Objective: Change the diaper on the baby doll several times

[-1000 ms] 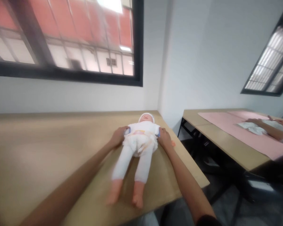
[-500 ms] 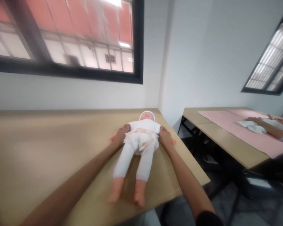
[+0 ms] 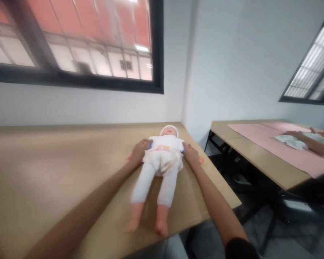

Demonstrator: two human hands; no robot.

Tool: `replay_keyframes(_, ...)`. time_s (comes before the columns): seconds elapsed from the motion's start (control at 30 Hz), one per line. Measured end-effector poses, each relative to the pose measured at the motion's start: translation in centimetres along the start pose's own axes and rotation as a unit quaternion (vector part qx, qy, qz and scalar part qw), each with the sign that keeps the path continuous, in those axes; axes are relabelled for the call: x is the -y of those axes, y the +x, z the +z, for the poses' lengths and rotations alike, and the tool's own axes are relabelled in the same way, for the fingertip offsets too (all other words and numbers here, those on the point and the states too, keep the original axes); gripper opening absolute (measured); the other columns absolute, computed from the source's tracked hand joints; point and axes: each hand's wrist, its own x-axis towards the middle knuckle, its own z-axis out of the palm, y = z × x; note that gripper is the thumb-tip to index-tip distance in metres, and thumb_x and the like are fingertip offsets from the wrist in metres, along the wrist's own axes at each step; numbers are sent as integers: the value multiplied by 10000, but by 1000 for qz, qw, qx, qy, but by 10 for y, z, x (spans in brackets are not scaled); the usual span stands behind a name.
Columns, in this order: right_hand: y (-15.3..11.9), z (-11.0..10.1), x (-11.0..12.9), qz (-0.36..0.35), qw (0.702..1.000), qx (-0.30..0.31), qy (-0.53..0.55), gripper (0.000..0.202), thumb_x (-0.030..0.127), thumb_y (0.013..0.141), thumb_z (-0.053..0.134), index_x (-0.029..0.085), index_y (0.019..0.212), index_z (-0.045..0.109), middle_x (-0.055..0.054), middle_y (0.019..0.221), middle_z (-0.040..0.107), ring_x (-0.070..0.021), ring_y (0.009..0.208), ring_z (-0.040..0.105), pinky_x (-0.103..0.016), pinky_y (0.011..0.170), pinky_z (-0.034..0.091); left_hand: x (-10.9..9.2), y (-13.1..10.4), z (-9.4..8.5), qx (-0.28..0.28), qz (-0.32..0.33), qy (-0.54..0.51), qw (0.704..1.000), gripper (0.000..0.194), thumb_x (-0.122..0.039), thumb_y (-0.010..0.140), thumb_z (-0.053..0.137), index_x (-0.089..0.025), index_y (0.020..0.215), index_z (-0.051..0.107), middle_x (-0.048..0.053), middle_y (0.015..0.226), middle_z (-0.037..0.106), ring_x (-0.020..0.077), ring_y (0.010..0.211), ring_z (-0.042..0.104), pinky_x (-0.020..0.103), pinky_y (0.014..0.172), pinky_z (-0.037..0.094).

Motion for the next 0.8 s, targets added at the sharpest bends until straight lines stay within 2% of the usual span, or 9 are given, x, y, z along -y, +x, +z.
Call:
replay_keyframes(0.17, 1, -2, 0, 8, 1000, 5, -14, 477, 246, 924, 370, 286, 1394, 298, -89, 1056, 556, -204, 794, 621, -281, 623, 390, -1, 0, -4, 14, 15, -7, 1000, 453, -187, 842, 470, -208, 1295, 469, 105, 1316, 524, 254, 1078, 572, 347, 907, 417)
replay_keyframes(0.33, 2, -2, -2, 8, 1000, -7, -4, 462, 331, 925, 388, 293, 1381, 325, -79, 984, 591, -223, 767, 624, -291, 619, 389, 2, 2, -11, 44, 22, -27, 998, 493, -159, 809, 486, -217, 1298, 460, 84, 1367, 503, 258, 1117, 573, 341, 908, 431)
replay_keyframes(0.4, 3, -1, -2, 6, 1000, -19, 13, 468, 380, 910, 421, 267, 1360, 359, -84, 971, 603, -234, 787, 618, -303, 653, 402, 3, 3, -15, 52, 35, -28, 998, 487, -123, 794, 479, -223, 1270, 472, 89, 1331, 534, 259, 1103, 576, 361, 911, 428)
replay_keyframes(0.5, 6, 1, -4, -36, 996, -64, 55, 439, 330, 877, 478, 165, 1283, 449, -141, 1084, 596, -261, 960, 581, -339, 803, 414, 3, 4, -19, 54, 56, -25, 997, 438, -51, 764, 453, -205, 1168, 520, 111, 1222, 597, 261, 1088, 564, 394, 921, 411)
replay_keyframes(0.57, 9, 3, -7, -80, 986, -100, 110, 417, 283, 849, 507, 112, 1229, 492, -177, 1189, 554, -272, 1080, 525, -357, 897, 398, 2, 4, -20, 55, 68, -30, 996, 386, -40, 758, 446, -178, 1106, 537, 130, 1164, 610, 264, 1090, 551, 396, 924, 406)
replay_keyframes(0.63, 12, 5, -13, -116, 967, -112, 196, 423, 278, 815, 544, 96, 1197, 522, -182, 1220, 534, -263, 1118, 503, -354, 939, 402, 1, 5, -21, 59, 82, -44, 994, 344, -60, 777, 439, -160, 1092, 533, 141, 1145, 604, 257, 1092, 546, 379, 920, 415)
replay_keyframes(0.73, 16, 5, -26, -164, 931, -80, 317, 425, 243, 779, 565, 106, 1181, 564, -160, 1222, 547, -233, 1131, 517, -338, 991, 401, 6, 5, -22, 66, 113, -81, 988, 374, -68, 796, 416, -168, 1145, 507, 124, 1181, 584, 223, 1079, 552, 341, 909, 436)
replay_keyframes(0.8, 19, 4, -34, -190, 912, -56, 360, 437, 214, 780, 546, 131, 1208, 570, -138, 1270, 538, -219, 1172, 510, -346, 1039, 372, 11, 5, -21, 60, 132, -132, 980, 417, -58, 781, 412, -178, 1171, 498, 114, 1199, 577, 215, 1072, 555, 347, 911, 444)
